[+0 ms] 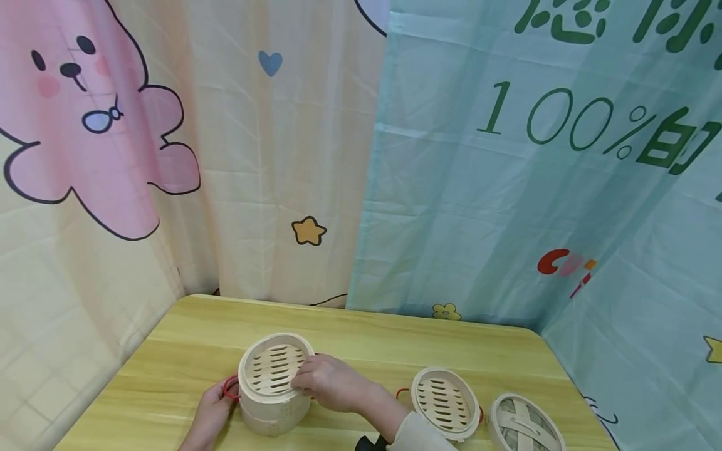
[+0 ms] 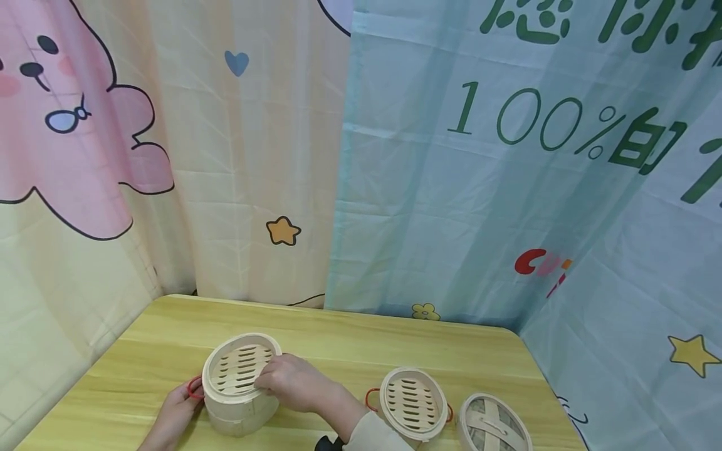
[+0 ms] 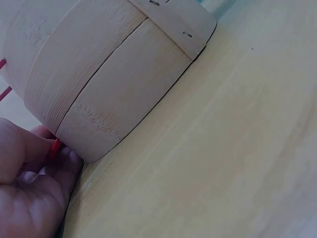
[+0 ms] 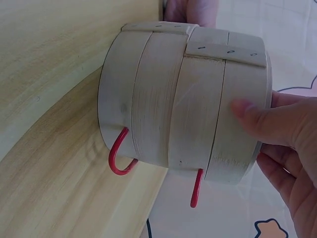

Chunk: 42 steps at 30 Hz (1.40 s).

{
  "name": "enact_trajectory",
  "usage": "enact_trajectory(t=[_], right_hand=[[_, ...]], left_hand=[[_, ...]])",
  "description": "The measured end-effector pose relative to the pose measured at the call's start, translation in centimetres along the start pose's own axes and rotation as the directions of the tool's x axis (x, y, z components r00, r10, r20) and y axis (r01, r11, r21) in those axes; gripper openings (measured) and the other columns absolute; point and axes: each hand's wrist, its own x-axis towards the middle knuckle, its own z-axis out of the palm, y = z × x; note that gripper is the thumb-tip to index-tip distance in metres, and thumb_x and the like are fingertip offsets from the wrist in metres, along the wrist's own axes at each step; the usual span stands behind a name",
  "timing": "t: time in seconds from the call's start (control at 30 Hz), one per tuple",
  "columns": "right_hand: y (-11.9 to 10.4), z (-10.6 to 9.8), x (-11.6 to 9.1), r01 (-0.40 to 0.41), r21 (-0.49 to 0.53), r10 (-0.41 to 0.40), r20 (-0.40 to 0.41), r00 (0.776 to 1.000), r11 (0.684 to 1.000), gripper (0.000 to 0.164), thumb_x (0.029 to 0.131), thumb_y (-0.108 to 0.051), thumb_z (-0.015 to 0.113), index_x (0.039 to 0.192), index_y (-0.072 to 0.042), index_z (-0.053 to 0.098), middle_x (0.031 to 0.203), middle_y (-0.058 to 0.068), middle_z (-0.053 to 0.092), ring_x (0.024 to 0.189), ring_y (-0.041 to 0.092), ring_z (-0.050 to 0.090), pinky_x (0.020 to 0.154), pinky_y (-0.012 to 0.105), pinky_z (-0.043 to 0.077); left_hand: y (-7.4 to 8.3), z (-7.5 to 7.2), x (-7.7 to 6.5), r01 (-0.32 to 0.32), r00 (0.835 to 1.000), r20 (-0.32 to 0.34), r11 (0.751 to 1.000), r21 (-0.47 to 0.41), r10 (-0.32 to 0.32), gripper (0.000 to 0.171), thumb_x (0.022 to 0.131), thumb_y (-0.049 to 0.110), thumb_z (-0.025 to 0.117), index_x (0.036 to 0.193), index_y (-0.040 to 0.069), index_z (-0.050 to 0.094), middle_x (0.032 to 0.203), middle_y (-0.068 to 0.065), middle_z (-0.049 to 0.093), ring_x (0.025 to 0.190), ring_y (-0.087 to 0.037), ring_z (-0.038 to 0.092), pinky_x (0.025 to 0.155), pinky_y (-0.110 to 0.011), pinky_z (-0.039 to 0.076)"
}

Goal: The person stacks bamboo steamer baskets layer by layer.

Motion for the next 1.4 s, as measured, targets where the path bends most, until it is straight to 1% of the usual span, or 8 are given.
enact_trajectory(t=[0.13,0.27,0.5,0.7,0.9,1.03,1.17,1.4], right_hand=[[-0.1,0.2,-0.1,-0.002,0.008,0.002,-0.010,1.000,1.000,0.020,0.069,-0.010,0.067,0.087,-0.016,0.060,0.085,-0.011,0.058,0.085,0.004,0.048,0.082,0.015,0.033],[-0.1,0.4,-0.2,-0.001,0.012,0.001,-0.026,1.000,1.000,0.021,0.069,-0.009,0.067,0.088,-0.015,0.060,0.086,-0.010,0.058,0.086,0.004,0.048,0.084,0.016,0.031],[-0.2,0.4,-0.2,-0.019,0.018,0.020,-0.036,0.999,1.000,0.023,0.068,-0.008,0.067,0.090,-0.015,0.061,0.087,-0.011,0.058,0.087,0.004,0.048,0.085,0.016,0.031],[-0.2,0.3,-0.3,-0.017,0.017,0.017,-0.041,0.999,1.000,0.024,0.069,-0.008,0.067,0.091,-0.014,0.061,0.088,-0.011,0.058,0.088,0.004,0.048,0.085,0.016,0.031],[-0.2,0.4,-0.3,-0.013,0.025,0.014,-0.052,0.999,1.000,0.023,0.069,-0.008,0.066,0.091,-0.013,0.061,0.088,-0.010,0.058,0.088,0.004,0.048,0.085,0.016,0.031],[-0.3,0.4,-0.2,-0.012,0.017,0.013,-0.050,0.999,1.000,0.024,0.069,-0.010,0.067,0.092,-0.014,0.061,0.088,-0.011,0.058,0.088,0.004,0.048,0.086,0.016,0.031],[-0.6,0.3,0.0,-0.007,-0.017,0.006,-0.062,0.998,1.000,0.024,0.068,-0.012,0.067,0.092,-0.014,0.061,0.088,-0.011,0.058,0.087,0.005,0.048,0.085,0.017,0.031],[-0.9,0.5,0.2,-0.010,-0.026,0.008,-0.086,0.996,1.000,0.025,0.067,-0.012,0.068,0.091,-0.014,0.062,0.087,-0.011,0.058,0.086,0.004,0.048,0.086,0.018,0.031]], left_hand=[[-0.2,-0.1,-0.1,0.014,1.000,0.027,1.000,0.010,-0.014,0.037,0.086,0.005,0.044,0.117,-0.014,0.036,0.119,-0.027,0.039,0.084,0.016,0.039,0.075,-0.010,0.035],[-0.3,0.0,-0.1,-0.018,0.999,0.029,1.000,0.016,0.017,0.035,0.086,0.001,0.040,0.117,-0.015,0.036,0.118,-0.028,0.038,0.087,0.013,0.040,0.075,-0.010,0.035],[-0.2,1.0,-0.5,-0.152,0.979,-0.110,0.971,0.184,0.174,0.026,0.084,-0.003,0.042,0.107,-0.010,0.051,0.105,-0.021,0.052,0.086,0.007,0.044,0.072,-0.007,0.033],[0.0,1.8,-0.6,-0.108,0.973,-0.171,0.958,0.267,0.157,0.025,0.086,0.002,0.042,0.107,-0.004,0.054,0.105,-0.019,0.053,0.098,-0.014,0.046,0.079,-0.019,0.033],[0.0,2.0,-0.6,-0.131,0.958,-0.211,0.951,0.281,0.195,0.024,0.083,-0.002,0.043,0.103,-0.005,0.056,0.101,-0.022,0.054,0.099,-0.032,0.046,0.081,-0.036,0.033],[0.1,2.1,-0.7,-0.147,0.945,-0.240,0.942,0.302,0.224,0.024,0.078,-0.008,0.044,0.098,-0.006,0.058,0.095,-0.021,0.057,0.091,-0.027,0.050,0.076,-0.031,0.037],[0.2,2.1,-0.8,-0.170,0.934,-0.252,0.937,0.305,0.251,0.023,0.077,-0.010,0.045,0.095,-0.006,0.059,0.091,-0.019,0.058,0.083,-0.012,0.051,0.069,-0.018,0.037],[0.3,2.2,-1.0,-0.177,0.933,-0.251,0.937,0.301,0.256,0.021,0.080,-0.007,0.044,0.093,-0.004,0.060,0.089,-0.016,0.059,0.080,-0.006,0.050,0.066,-0.014,0.034]])
